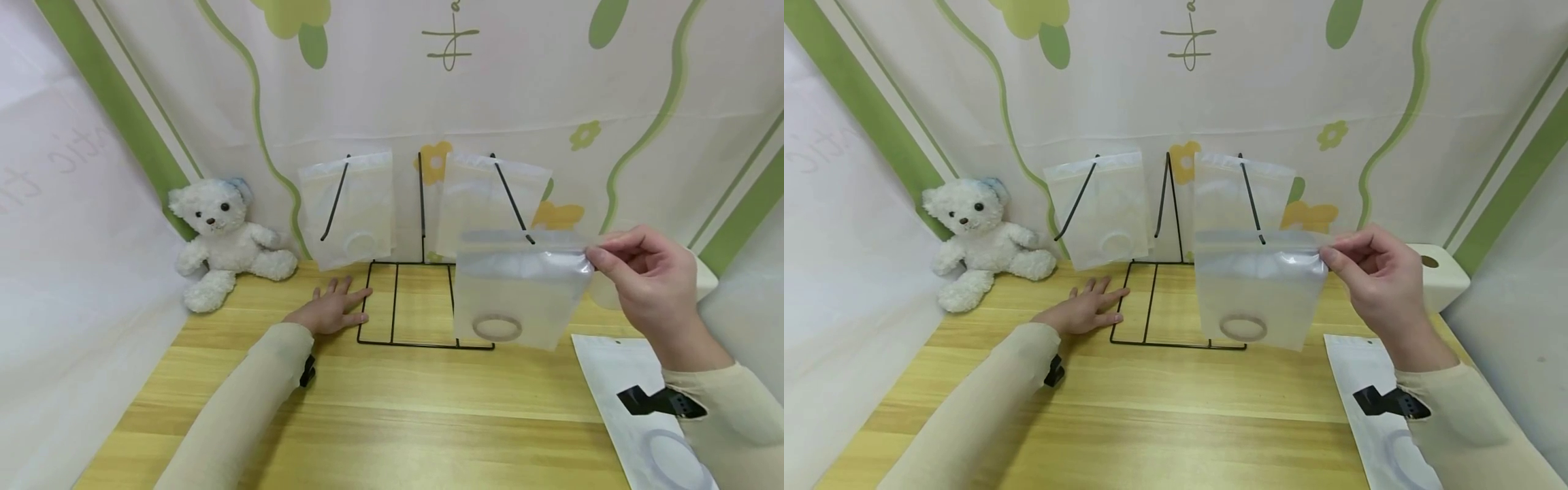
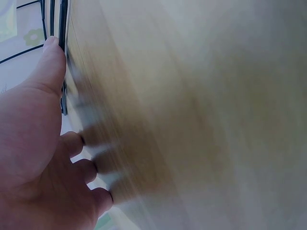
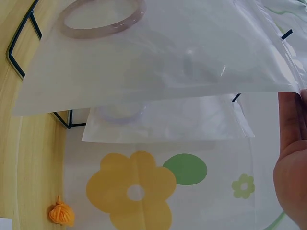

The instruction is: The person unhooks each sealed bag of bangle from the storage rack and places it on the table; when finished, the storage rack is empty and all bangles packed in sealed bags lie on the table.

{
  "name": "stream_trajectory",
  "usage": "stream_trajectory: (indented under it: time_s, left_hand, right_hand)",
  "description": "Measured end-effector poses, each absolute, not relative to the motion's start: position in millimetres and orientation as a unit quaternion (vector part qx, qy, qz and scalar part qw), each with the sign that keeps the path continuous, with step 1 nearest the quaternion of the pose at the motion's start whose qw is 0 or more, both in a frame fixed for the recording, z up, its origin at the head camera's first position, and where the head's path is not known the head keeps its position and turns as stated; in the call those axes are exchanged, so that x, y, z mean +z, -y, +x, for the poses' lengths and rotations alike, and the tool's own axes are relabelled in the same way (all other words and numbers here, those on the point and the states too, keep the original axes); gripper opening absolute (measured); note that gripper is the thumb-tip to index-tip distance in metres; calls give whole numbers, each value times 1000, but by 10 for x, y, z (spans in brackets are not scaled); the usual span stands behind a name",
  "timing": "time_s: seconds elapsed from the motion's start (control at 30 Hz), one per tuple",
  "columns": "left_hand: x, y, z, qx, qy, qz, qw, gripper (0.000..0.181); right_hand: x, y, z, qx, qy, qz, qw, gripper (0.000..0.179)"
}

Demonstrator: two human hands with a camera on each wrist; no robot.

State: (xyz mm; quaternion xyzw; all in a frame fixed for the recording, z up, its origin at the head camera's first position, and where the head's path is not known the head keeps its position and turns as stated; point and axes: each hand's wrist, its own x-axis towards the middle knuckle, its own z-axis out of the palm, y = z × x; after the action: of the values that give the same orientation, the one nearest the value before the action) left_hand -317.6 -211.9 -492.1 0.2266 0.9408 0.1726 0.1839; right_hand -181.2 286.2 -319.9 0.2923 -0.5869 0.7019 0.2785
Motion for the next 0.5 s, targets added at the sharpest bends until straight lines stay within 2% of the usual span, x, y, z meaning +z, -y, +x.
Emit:
stream_trajectory:
  time_s: [0.17, 0.5]
  left_hand:
    - [-4904, 2114, -3165, 174, -941, 229, 180, 93]
    - [-4851, 2090, -3111, 176, -941, 229, 179, 81]
  right_hand:
    - [-3188, -2859, -1754, 708, 583, 289, 276, 19]
    - [-3199, -2858, -1691, 708, 572, 296, 288, 10]
